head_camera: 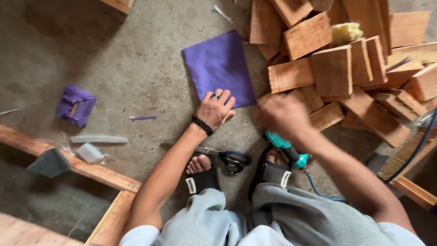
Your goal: The person cuts purple fabric with scissors, wraps it around small wooden blocks, and secures it using a staple gun. The process is repeated for multiple blocks, with excess fabric trimmed after stapling.
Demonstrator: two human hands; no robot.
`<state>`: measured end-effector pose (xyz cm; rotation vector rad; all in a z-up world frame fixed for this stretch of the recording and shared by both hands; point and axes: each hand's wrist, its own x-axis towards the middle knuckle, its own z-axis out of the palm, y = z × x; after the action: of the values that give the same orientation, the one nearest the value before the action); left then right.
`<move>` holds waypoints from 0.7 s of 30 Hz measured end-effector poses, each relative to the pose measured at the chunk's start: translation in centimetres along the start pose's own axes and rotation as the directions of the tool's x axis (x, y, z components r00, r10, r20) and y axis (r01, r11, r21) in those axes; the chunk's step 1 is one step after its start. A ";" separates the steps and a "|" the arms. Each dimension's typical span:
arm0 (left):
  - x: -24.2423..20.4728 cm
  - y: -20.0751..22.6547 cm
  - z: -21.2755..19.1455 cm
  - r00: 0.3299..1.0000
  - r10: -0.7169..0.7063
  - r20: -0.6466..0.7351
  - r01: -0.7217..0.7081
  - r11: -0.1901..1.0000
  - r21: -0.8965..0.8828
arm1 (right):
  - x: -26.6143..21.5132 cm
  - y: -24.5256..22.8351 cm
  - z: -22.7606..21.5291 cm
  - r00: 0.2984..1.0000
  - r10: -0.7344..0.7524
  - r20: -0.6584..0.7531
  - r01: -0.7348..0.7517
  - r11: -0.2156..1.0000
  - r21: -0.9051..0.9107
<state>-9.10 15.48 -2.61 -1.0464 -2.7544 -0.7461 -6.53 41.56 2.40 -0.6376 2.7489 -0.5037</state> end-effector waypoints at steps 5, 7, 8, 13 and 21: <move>-1.5 -0.6 1.5 0.995 -0.070 0.074 0.068 0.997 0.026 | -0.1 1.7 -2.8 0.965 0.075 -0.250 -0.059 0.996 0.070; -1.3 -0.8 1.2 0.977 -0.214 -0.002 0.209 0.958 -0.197 | 0.0 1.0 -2.6 0.975 0.027 -0.222 -0.009 0.997 0.081; -1.5 -0.9 0.8 0.954 -0.294 -0.054 0.270 0.923 -0.273 | 0.0 0.5 -2.4 0.978 0.002 -0.207 0.017 0.996 0.092; -2.6 -2.3 -1.9 0.775 -0.630 -0.054 0.509 0.672 -0.538 | 1.5 -1.0 -0.4 0.989 -0.018 -0.146 0.048 0.979 0.200; -10.7 -10.6 -2.5 0.337 -0.907 -0.251 0.506 0.399 -0.764 | 4.4 -2.3 3.8 0.997 -0.078 -0.028 0.072 0.983 -0.167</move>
<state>-8.00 1.03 -7.54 0.6536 -2.2047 -1.7207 -8.20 36.52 -0.95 -0.7810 2.8285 -0.3062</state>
